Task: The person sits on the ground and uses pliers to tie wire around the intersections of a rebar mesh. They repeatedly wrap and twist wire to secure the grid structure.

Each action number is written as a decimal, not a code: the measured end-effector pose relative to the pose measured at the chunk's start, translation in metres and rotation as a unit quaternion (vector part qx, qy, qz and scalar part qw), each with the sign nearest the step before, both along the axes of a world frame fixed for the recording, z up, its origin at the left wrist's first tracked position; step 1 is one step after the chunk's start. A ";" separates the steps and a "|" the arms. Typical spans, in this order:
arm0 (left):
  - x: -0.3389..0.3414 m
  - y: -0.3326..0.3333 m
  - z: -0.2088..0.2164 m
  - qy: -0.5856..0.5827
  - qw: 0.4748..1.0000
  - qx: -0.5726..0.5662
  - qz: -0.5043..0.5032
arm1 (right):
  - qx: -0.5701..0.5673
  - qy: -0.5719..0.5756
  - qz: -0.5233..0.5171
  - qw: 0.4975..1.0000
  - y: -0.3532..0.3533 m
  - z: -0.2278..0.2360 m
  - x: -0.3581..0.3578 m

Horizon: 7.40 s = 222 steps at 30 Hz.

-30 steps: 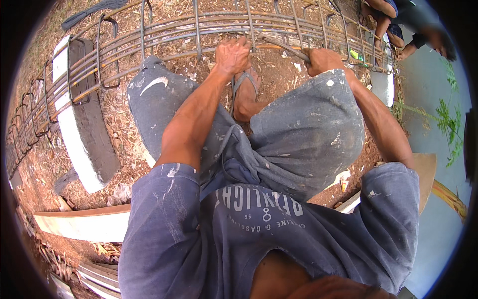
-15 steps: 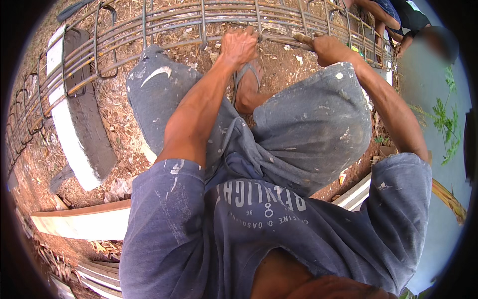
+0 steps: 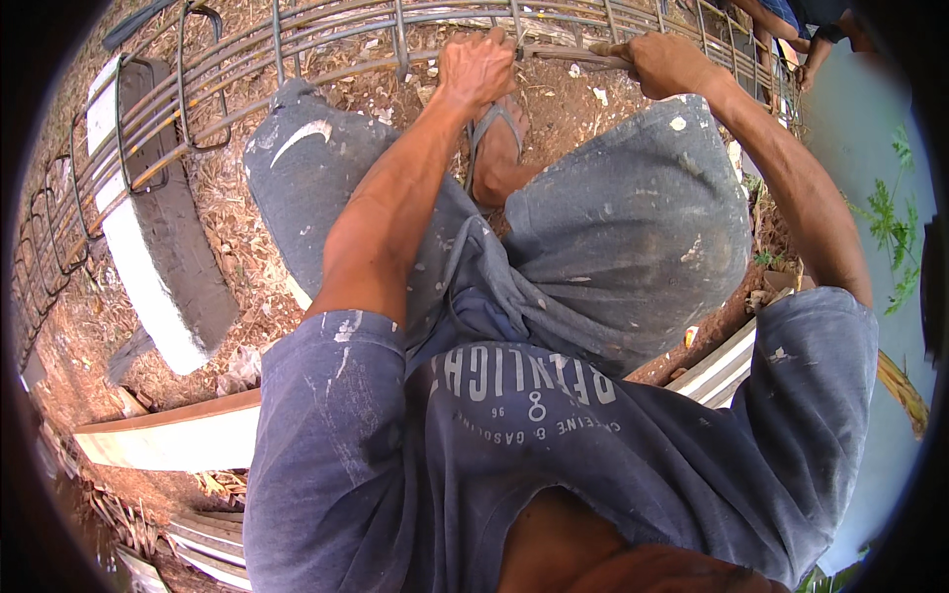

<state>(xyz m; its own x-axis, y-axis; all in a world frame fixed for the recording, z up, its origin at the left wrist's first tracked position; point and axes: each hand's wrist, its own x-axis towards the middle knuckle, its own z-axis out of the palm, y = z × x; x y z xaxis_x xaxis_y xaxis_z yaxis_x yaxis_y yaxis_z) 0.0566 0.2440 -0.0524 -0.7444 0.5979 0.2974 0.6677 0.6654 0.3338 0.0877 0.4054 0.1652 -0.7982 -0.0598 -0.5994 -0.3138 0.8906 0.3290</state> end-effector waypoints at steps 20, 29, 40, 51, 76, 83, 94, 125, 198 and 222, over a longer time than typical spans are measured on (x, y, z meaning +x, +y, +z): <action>-0.002 0.002 0.008 -0.067 0.998 -0.020 0.002 | -0.124 -0.091 -0.077 0.985 0.036 -0.017 0.010; 0.002 -0.001 0.013 -0.068 0.997 -0.023 -0.002 | -0.391 -0.215 -0.543 0.712 0.021 -0.028 0.057; 0.004 -0.003 0.013 -0.049 0.999 -0.017 -0.002 | -0.577 -0.040 -0.619 0.531 -0.014 -0.130 0.165; 0.001 -0.004 0.002 0.016 0.997 0.060 -0.037 | -0.404 0.051 -0.488 0.772 -0.046 -0.122 0.157; -0.001 -0.006 -0.005 0.059 0.997 0.055 -0.009 | -0.454 0.191 -0.474 0.730 -0.061 -0.232 0.147; 0.035 -0.003 0.021 0.117 0.992 0.041 0.035 | -0.677 -0.110 -0.574 0.446 -0.015 -0.149 0.147; 0.042 0.060 0.040 -0.061 0.961 0.002 -0.270 | -0.323 0.006 -0.410 0.853 0.003 -0.073 0.123; 0.051 0.066 0.040 -0.077 0.955 0.134 -0.253 | -0.354 0.005 -0.439 0.826 0.048 -0.070 0.107; 0.124 0.064 -0.017 -0.821 0.522 0.207 -0.104 | -0.646 0.071 -0.697 0.302 0.029 -0.112 0.220; 0.071 0.085 -0.017 -0.624 0.706 0.327 0.076 | -0.501 0.261 -0.571 0.596 0.037 -0.207 0.142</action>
<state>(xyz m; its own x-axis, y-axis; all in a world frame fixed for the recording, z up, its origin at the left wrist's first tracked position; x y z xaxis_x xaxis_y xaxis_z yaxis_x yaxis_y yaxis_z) 0.1280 0.3287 -0.0690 -0.7114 0.5209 -0.4717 -0.4805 0.1293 0.8674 0.2296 0.4422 -0.0420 -0.7242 0.5806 -0.3720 0.5968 0.2574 -0.7600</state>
